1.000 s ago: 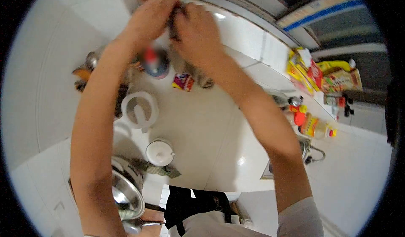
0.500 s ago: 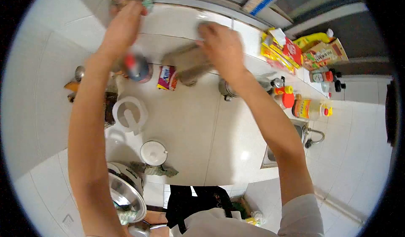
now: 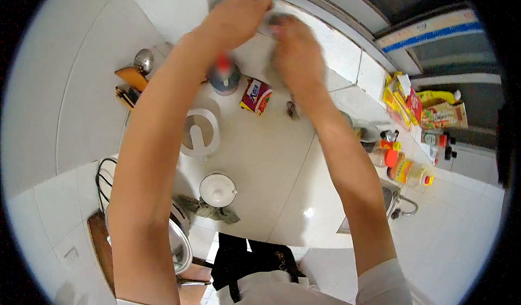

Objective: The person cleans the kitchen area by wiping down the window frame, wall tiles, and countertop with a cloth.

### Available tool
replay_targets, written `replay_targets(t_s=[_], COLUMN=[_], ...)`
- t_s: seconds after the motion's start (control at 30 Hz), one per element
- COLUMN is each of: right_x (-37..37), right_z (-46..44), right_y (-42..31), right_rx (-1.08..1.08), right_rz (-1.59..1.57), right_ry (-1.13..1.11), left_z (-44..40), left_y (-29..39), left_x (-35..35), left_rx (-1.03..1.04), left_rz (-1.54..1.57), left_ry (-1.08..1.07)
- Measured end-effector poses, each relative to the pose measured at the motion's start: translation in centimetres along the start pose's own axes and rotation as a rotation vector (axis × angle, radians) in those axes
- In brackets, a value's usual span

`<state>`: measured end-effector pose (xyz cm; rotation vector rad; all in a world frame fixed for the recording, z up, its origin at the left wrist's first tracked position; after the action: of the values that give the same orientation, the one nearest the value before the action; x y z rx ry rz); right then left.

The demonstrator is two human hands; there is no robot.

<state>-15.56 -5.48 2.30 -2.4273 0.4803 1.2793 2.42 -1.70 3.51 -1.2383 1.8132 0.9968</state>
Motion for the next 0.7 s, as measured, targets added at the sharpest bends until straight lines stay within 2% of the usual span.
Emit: replay_targets(t_s=[0.1, 0.2, 0.23, 0.33, 0.43, 0.53, 0.63, 0.7], right_x=[2.1, 0.7, 0.4, -1.5, -4.5, -7.8, -9.7, -11.1], right_z=[-1.2, 0.0, 0.4, 2.0, 4.8, 7.0, 8.1, 8.7], right_y=[-1.2, 0.3, 0.7, 2.6, 5.3, 7.1, 7.9, 8.8], right_rx=[0.001, -0.401, -0.448, -0.523, -0.481, -0.449, -0.236, -0.107], right_rz=[-0.022, 0.185, 0.251, 0.213, 0.136, 0.237, 0.146, 0.081], right_ry=[-0.162, -0.001, -0.059, -0.148, -0.217, -0.308, -0.402, -0.347], left_z=[-0.1, -0.1, -0.1, -0.2, -0.8, -0.5, 0.0, 0.0], left_y=[-0.7, -0.6, -0.3, -0.4, 1.0, 0.6, 0.6, 1.2], left_x=[-0.5, -0.1, -0.3, -0.5, -1.8, -0.6, 0.6, 0.5], left_rx=[0.146, 0.097, -0.026, 0.076, -0.172, -0.143, -0.01, -0.103], left_rz=[-0.024, -0.074, 0.013, -0.023, 0.092, -0.03, -0.144, -0.114], left_ry=[0.035, 0.094, -0.041, 0.016, -0.172, -0.148, 0.09, 0.032])
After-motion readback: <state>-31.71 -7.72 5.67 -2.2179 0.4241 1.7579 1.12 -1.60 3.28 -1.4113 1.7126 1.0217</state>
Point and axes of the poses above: each hand's wrist, its own z-axis away from the middle knuckle, its own x-axis out of the palm, y = z × x, the point moved 2 cm from there along -z, towards the middle knuckle, and after that the axes turned 5 degrees about -y, right-handed, at the moved point
